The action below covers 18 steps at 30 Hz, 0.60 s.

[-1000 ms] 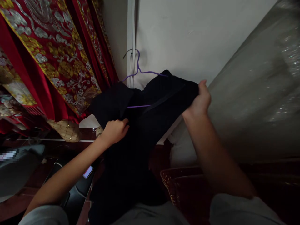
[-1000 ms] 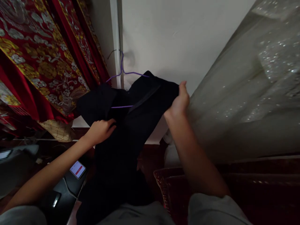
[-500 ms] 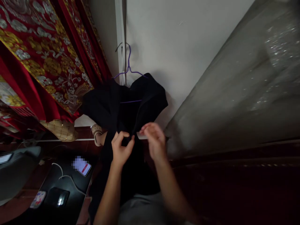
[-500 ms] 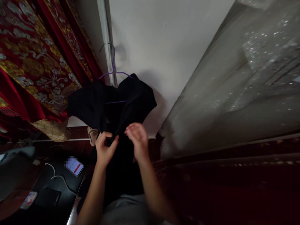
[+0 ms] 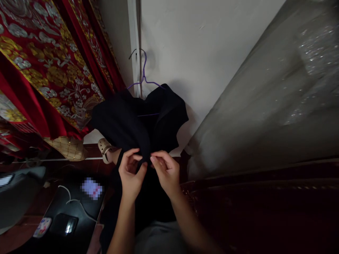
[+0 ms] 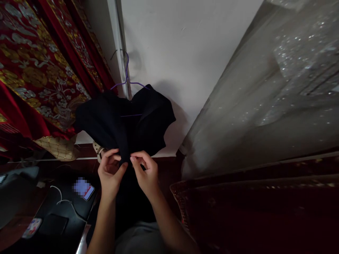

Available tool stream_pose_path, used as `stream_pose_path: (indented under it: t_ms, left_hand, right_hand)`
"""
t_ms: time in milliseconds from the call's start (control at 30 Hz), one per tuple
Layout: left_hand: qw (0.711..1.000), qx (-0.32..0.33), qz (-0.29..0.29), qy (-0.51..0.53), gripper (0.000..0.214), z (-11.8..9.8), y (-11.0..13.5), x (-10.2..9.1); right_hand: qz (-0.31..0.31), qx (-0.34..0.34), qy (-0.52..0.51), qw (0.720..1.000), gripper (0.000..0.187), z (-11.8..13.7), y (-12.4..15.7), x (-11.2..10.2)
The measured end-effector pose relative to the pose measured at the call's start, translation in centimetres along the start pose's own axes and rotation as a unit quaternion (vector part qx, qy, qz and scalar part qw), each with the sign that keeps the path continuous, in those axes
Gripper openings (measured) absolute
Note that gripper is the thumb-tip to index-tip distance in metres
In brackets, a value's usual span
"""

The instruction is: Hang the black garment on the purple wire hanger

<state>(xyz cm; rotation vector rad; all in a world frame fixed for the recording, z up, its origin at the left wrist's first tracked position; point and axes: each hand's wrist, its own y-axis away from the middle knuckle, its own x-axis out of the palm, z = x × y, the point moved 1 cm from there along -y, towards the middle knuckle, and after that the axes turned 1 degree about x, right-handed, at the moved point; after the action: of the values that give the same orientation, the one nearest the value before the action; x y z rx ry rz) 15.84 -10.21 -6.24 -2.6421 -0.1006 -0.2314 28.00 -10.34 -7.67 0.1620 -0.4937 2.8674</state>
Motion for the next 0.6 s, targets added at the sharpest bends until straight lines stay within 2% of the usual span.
stream_pose_path:
  t_ms: [167, 333, 400, 500, 600]
  left_hand:
    - [0.997, -0.058, 0.015, -0.038, 0.035, 0.1, 0.0, 0.0]
    - [0.995, -0.077, 0.028, -0.061, 0.033, -0.9, 0.3, -0.5]
    - [0.995, -0.075, 0.033, -0.059, 0.027, -1.3, 0.5, -0.7]
    - [0.994, -0.075, 0.057, -0.060, 0.021, -1.8, 0.5, -1.1]
    - [0.988, -0.087, 0.098, -0.078, 0.019, -1.7, 0.3, -1.3]
  right_hand:
    - [-0.003, -0.034, 0.056, 0.998, 0.016, -1.1, -0.5, -0.3]
    - [0.025, -0.064, 0.099, 0.993, 0.014, -2.2, -0.4, -0.1]
    - [0.018, -0.079, 0.104, 0.991, 0.013, -2.3, -0.7, 0.2]
    - [0.005, -0.111, 0.114, 0.987, 0.014, -1.7, -3.2, 0.9]
    - [0.005, -0.164, 0.141, 0.976, 0.016, -0.6, -8.4, 1.4]
